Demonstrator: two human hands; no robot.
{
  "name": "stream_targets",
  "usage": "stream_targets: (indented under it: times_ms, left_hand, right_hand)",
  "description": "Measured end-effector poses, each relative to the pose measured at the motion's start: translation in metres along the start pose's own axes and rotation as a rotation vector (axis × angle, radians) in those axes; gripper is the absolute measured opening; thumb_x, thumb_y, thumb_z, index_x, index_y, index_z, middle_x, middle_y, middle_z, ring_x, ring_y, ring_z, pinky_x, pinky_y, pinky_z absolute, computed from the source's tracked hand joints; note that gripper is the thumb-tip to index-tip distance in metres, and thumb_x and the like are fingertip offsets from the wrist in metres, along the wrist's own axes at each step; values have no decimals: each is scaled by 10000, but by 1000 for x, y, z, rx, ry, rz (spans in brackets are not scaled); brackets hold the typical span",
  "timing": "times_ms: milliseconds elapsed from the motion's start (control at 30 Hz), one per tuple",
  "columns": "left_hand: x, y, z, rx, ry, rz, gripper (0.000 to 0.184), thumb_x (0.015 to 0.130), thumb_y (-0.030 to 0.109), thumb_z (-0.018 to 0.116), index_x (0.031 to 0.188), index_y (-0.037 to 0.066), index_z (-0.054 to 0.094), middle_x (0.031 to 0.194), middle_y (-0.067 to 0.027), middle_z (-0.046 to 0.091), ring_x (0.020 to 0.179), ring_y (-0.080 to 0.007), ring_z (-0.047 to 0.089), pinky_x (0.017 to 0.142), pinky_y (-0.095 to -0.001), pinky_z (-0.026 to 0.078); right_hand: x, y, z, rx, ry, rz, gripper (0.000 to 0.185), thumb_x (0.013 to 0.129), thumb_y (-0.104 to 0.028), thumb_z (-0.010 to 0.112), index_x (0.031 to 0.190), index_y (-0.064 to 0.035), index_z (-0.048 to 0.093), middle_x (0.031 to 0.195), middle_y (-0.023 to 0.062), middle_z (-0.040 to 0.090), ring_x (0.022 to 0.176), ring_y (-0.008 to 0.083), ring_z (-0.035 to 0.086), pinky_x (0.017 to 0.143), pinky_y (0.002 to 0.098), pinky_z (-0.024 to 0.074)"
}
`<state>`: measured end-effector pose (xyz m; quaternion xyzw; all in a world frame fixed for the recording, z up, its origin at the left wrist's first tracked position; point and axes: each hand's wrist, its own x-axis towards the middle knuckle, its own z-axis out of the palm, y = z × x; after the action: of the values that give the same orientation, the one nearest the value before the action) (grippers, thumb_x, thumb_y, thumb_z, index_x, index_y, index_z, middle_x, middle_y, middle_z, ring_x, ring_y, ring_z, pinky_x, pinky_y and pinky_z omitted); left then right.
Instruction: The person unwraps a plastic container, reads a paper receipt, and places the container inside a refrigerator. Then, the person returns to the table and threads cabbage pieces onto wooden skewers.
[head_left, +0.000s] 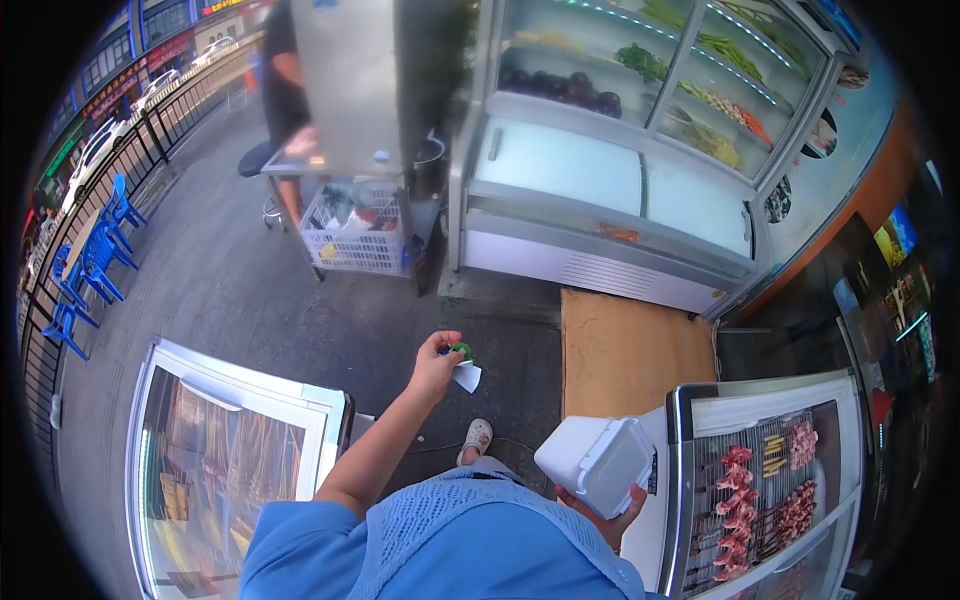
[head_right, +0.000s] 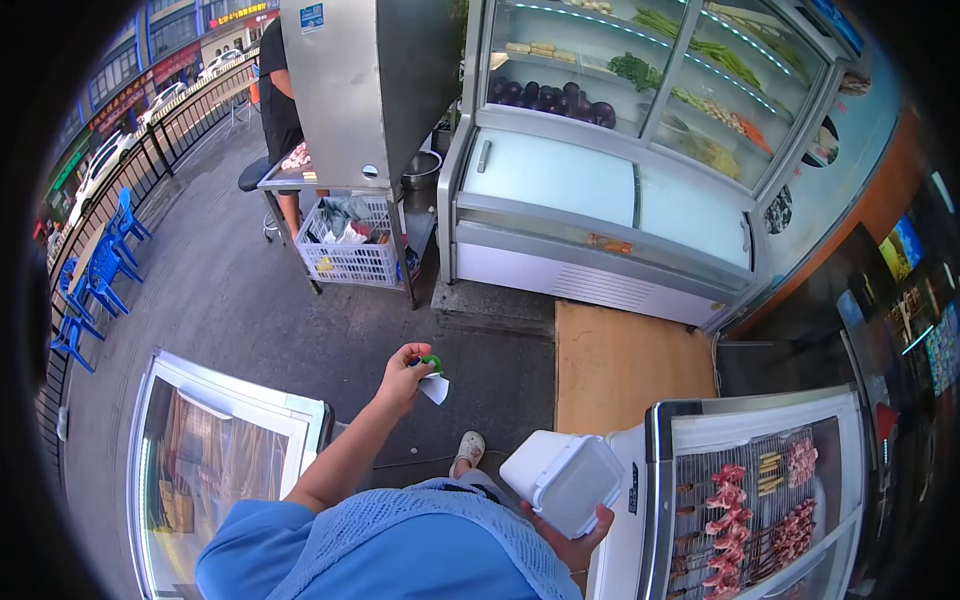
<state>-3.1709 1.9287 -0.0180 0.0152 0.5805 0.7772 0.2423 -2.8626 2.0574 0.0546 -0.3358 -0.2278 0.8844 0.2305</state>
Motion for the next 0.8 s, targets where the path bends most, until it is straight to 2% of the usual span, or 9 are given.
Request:
stream_targets:
  times_ms: [167, 233, 367, 500, 567, 600, 667, 733, 800]
  left_hand:
    - [151, 28, -5, 116, 119, 85, 281, 790, -87, 493, 1037, 45, 513, 940, -54, 532, 789, -133, 558, 670, -263, 474]
    - [205, 57, 0, -43, 106, 135, 191, 843, -14, 500, 1026, 40, 515, 860, -37, 524, 691, -113, 548, 578, -258, 475]
    - [352, 80, 11, 338, 179, 278, 190, 868, 126, 577, 1017, 27, 513, 661, 11, 491, 474, -66, 444, 422, -232, 406]
    - [517, 89, 32, 577, 128, 311, 377, 788, 182, 635, 1104, 1, 536, 689, -54, 576, 540, -112, 527, 510, -263, 439]
    - [632, 54, 26, 682, 119, 359, 486, 753, 237, 649, 1147, -20, 525, 791, -140, 639, 703, -251, 630, 638, -353, 488]
    - [678, 44, 31, 697, 122, 388, 489, 742, 249, 654, 1127, -25, 525, 838, -170, 635, 782, -283, 627, 683, -374, 487]
    - [714, 58, 48, 710, 127, 391, 493, 731, 261, 658, 1108, -29, 526, 884, -201, 631, 862, -315, 623, 729, -395, 487]
    - [711, 112, 89, 888, -81, 45, 513, 739, 248, 629, 1143, -21, 466, 1046, -231, 567, 954, -351, 582, 788, -419, 477]
    - [735, 90, 109, 999, 56, 82, 516, 744, 234, 610, 1162, -12, 434, 1103, -227, 525, 962, -373, 568, 794, -430, 477]
  right_hand:
    - [155, -30, 88, -12, -299, -10, 824, 697, -626, 457, 1379, -196, 290, 1330, 124, 355, 1214, 378, 369, 788, 613, 442]
    - [215, -36, 117, -3, -362, -29, 825, 706, -633, 453, 1382, -189, 290, 1351, 121, 331, 1239, 388, 341, 796, 637, 441]
    - [314, -53, 172, -25, -398, -69, 848, 702, -640, 470, 1392, -187, 276, 1369, 118, 317, 1249, 385, 335, 826, 653, 427]
    - [389, -50, 203, -92, -317, -218, 875, 700, -659, 481, 1401, -188, 252, 1377, 107, 314, 1246, 368, 344, 842, 623, 434]
    - [409, -56, 247, -3, -257, -226, 878, 701, -669, 488, 1403, -203, 242, 1379, 93, 321, 1229, 352, 370, 817, 572, 464]
    - [415, -60, 271, -126, -72, -315, 867, 690, -671, 501, 1393, -224, 261, 1361, 80, 346, 1201, 342, 397, 800, 559, 460]
    - [431, -70, 288, -129, -3, -289, 863, 678, -673, 512, 1383, -233, 276, 1348, 78, 356, 1190, 340, 404, 781, 557, 461]
    - [447, -77, 304, -4, 92, -285, 854, 644, -668, 538, 1350, -242, 316, 1295, 73, 390, 1154, 341, 418, 730, 543, 476]
    - [471, -87, 308, -13, 151, -285, 854, 638, -661, 543, 1346, -240, 317, 1286, 73, 392, 1140, 344, 424, 702, 527, 484]
